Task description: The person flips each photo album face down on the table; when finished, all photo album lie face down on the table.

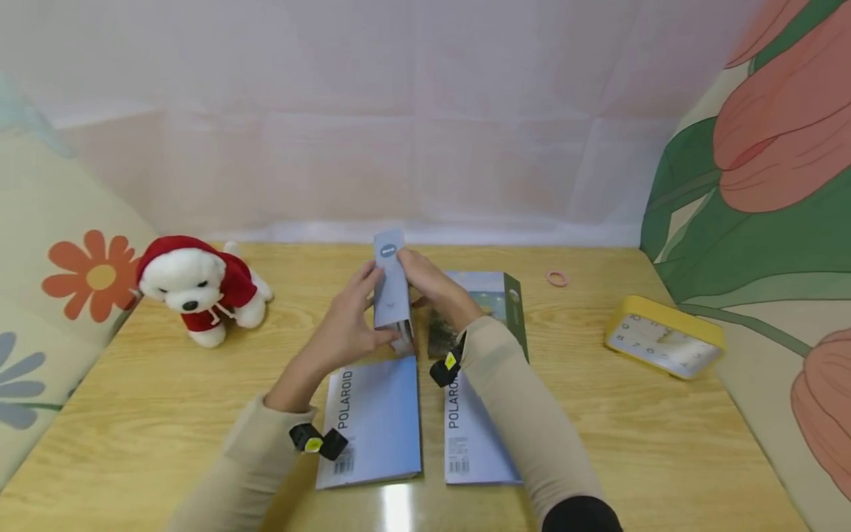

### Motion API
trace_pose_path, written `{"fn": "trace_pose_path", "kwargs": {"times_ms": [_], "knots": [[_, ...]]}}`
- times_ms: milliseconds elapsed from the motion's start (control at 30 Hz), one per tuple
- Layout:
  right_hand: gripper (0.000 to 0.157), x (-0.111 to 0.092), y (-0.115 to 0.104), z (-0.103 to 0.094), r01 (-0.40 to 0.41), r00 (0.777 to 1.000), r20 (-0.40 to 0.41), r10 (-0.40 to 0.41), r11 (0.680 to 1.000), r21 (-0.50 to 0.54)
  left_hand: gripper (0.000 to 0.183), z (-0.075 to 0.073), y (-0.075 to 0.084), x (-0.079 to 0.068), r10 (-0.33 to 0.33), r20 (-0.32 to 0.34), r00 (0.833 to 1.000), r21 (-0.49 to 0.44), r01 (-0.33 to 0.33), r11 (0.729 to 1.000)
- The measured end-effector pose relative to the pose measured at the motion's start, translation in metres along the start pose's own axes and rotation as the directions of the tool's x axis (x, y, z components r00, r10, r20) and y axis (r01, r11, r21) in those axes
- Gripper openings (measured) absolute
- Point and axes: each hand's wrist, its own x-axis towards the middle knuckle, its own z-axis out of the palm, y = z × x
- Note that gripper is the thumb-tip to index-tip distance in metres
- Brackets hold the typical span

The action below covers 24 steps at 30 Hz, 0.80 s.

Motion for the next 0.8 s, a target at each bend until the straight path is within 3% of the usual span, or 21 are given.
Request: {"fn": "trace_pose_path", "kwargs": {"times_ms": [100, 233, 333, 467, 633, 800], "knots": [[0.052, 0.0, -0.001, 0.0, 0.001, 1.0, -0.016, -0.002, 1.0, -0.016, 0.119, 0.01, -0.006, 0.003, -0.055, -0.067, 0.996, -0.096, 0.048, 0.994], [0.048, 0.001, -0.003, 0.002, -0.003, 0.999, -0.045, 0.002, 1.0, -0.019, 0.124, 0.021, -0.009, 0.004, -0.169, -0.05, 0.984, -0.18, 0.158, 0.971], [0.048, 0.001, -0.004, 0.001, 0.006, 0.998, -0.056, -0.008, 0.999, -0.043, 0.12, 0.026, -0.009, 0.003, -0.235, -0.052, 0.971, -0.19, 0.221, 0.957], [0.056, 0.003, -0.009, 0.001, 0.051, 0.996, -0.072, -0.06, 0.991, -0.121, 0.115, 0.03, -0.008, 0.002, -0.219, -0.074, 0.973, -0.204, 0.2, 0.958], [0.078, 0.004, -0.017, -0.001, 0.064, 0.991, -0.104, -0.087, 0.976, -0.209, 0.114, 0.037, -0.01, 0.002, -0.165, -0.101, 0.981, -0.238, 0.137, 0.962], [0.08, 0.003, -0.023, -0.004, 0.049, 0.989, -0.122, -0.086, 0.959, -0.279, 0.112, 0.048, -0.018, 0.002, -0.111, -0.106, 0.988, -0.248, 0.081, 0.965]]}}
